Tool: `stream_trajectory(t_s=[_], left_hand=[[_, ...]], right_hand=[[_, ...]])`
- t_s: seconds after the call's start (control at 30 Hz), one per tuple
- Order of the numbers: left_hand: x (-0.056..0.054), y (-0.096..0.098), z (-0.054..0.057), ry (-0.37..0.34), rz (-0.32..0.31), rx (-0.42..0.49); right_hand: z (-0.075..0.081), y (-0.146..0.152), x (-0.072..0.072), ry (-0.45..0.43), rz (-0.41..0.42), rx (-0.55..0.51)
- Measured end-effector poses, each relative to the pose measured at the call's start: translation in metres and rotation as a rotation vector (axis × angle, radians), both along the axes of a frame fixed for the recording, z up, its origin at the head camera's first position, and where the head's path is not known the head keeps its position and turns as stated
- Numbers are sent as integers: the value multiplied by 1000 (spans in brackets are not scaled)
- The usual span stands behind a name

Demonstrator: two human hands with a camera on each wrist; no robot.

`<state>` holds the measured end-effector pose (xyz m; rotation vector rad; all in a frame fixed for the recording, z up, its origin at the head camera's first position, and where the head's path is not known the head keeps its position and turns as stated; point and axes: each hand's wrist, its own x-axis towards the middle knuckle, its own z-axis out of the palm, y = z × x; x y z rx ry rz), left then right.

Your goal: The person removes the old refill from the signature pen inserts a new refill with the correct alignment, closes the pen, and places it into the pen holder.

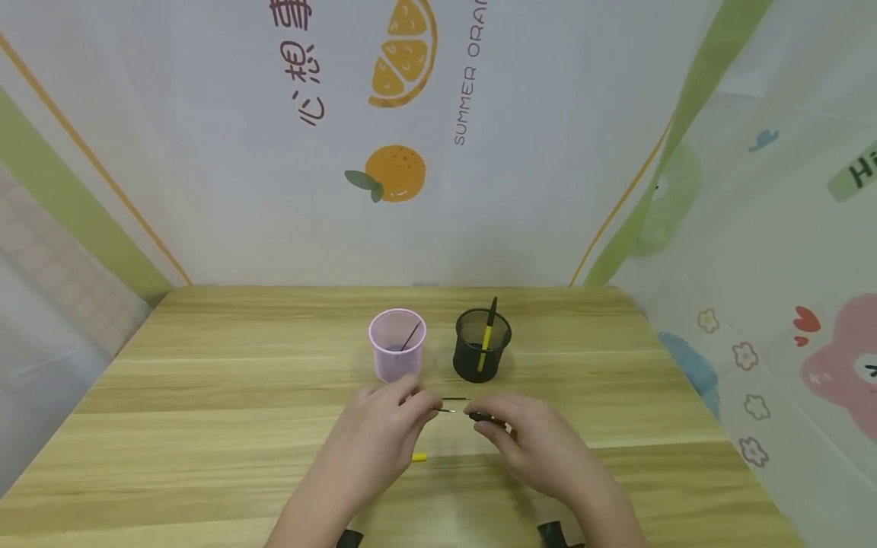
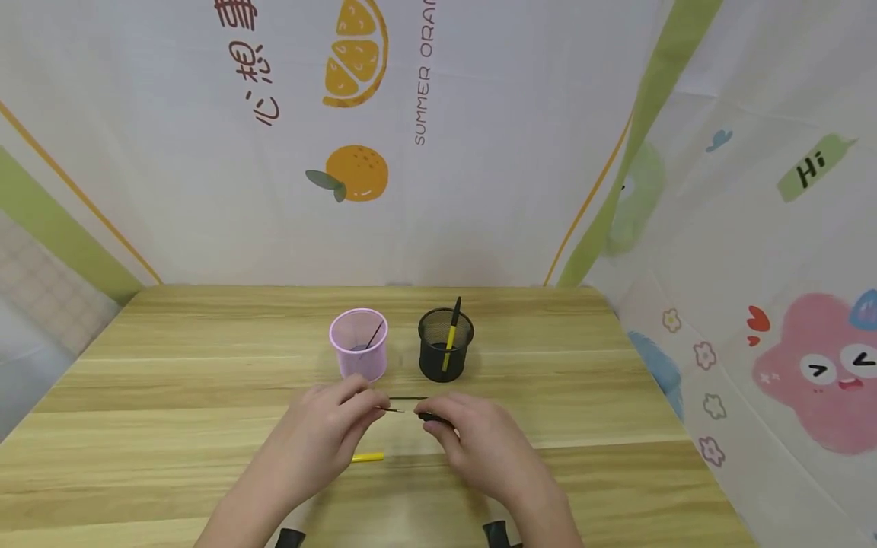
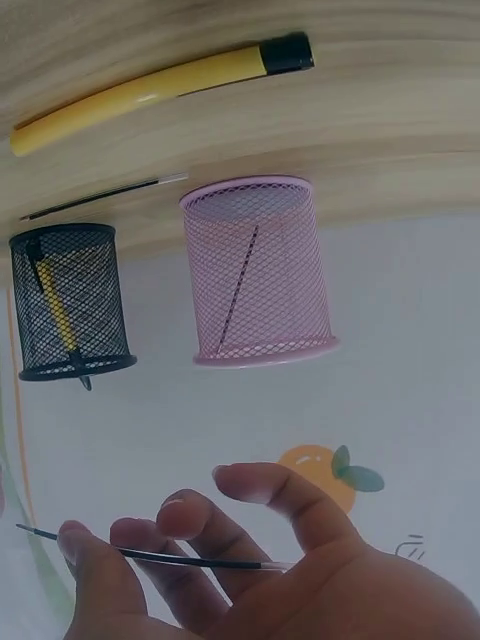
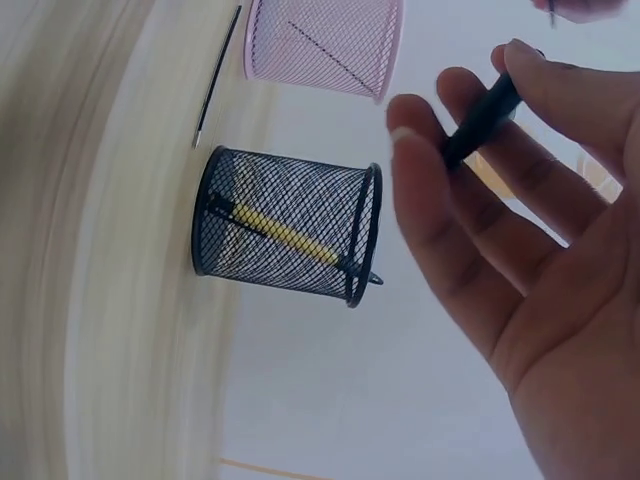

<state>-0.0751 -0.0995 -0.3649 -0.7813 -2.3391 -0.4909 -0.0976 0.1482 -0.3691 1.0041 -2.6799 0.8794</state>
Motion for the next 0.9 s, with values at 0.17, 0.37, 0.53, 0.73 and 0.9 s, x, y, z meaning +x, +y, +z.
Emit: stream_trajectory(t_s=[0.17, 0.37, 0.53, 0.73, 0.9], left_hand=[[-2, 0, -2, 14, -31, 22], [-1, 3, -3, 40, -71, 35], [0, 5, -4, 28, -78, 29], [1, 6, -5, -5, -89, 25], [2, 8, -6, -19, -94, 19]], right_hand=[[0, -1, 1, 60, 44, -59], [-1, -3, 4, 63, 49, -71], [-2, -3, 5, 114, 44, -98], [-3, -4, 7, 157, 48, -96], [-3, -4, 9, 179, 24, -74]])
